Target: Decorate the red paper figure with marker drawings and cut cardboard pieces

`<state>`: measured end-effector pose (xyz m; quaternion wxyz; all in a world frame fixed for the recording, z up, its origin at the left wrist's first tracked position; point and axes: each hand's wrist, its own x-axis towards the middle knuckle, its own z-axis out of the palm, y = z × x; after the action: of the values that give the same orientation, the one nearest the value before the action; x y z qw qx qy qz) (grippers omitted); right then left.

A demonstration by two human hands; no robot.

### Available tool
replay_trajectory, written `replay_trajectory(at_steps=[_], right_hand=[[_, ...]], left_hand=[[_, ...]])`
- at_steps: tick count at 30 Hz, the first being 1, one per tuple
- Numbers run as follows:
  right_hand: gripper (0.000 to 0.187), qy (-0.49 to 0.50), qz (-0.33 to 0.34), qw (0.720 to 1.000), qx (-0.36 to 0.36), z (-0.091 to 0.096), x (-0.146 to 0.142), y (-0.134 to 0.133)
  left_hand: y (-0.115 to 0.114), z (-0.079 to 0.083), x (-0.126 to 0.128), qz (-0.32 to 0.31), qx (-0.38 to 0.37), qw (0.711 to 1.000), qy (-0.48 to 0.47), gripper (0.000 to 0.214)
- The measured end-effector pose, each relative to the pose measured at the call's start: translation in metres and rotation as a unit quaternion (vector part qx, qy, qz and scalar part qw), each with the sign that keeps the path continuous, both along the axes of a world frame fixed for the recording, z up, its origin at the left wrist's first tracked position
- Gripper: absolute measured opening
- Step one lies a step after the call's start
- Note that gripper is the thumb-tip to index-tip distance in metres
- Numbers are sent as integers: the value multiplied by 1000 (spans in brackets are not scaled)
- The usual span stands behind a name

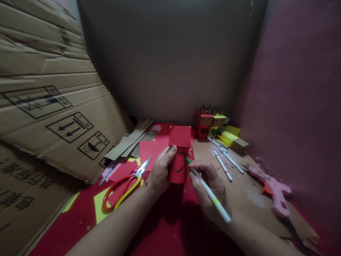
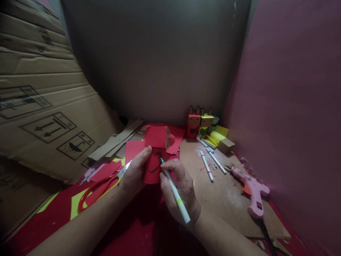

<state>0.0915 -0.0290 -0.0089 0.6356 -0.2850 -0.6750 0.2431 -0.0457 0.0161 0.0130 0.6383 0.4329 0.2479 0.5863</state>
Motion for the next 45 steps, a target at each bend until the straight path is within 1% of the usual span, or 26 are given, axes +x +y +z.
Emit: replay_trajectory(at_steps=[8,13,18,24,30,35,40,45], right_hand=[[20,-19,-19,999,20,1,0,2],[23,-26,-23,999,40,3,0,3],[21,-7,16,999,35,3,0,2],[16,-4,-18,1000,7,3,-1,0],[19,-9,-4,999,36,4,-1,0],[20,-9,-13,1000,23,3,-1,0],[21,-11,15,999,33,3,0,0],[22,-8,-1,1000,24,3,0,0]], left_hand=[[-1,-1,-1,-8,6,1000,8,26],[-1,-2,-2,7,7,999,33,27],[-1,-1,-2,21,11,999,48,28],[-3,2,0,17,24,998,53,27],[-3,2,1,25,19,998,55,27],[-4,4,1,27,21,998,57,28],[-3,1,-1,33,26,996,75,29],[-4,1,0,16,27,998,59,27]])
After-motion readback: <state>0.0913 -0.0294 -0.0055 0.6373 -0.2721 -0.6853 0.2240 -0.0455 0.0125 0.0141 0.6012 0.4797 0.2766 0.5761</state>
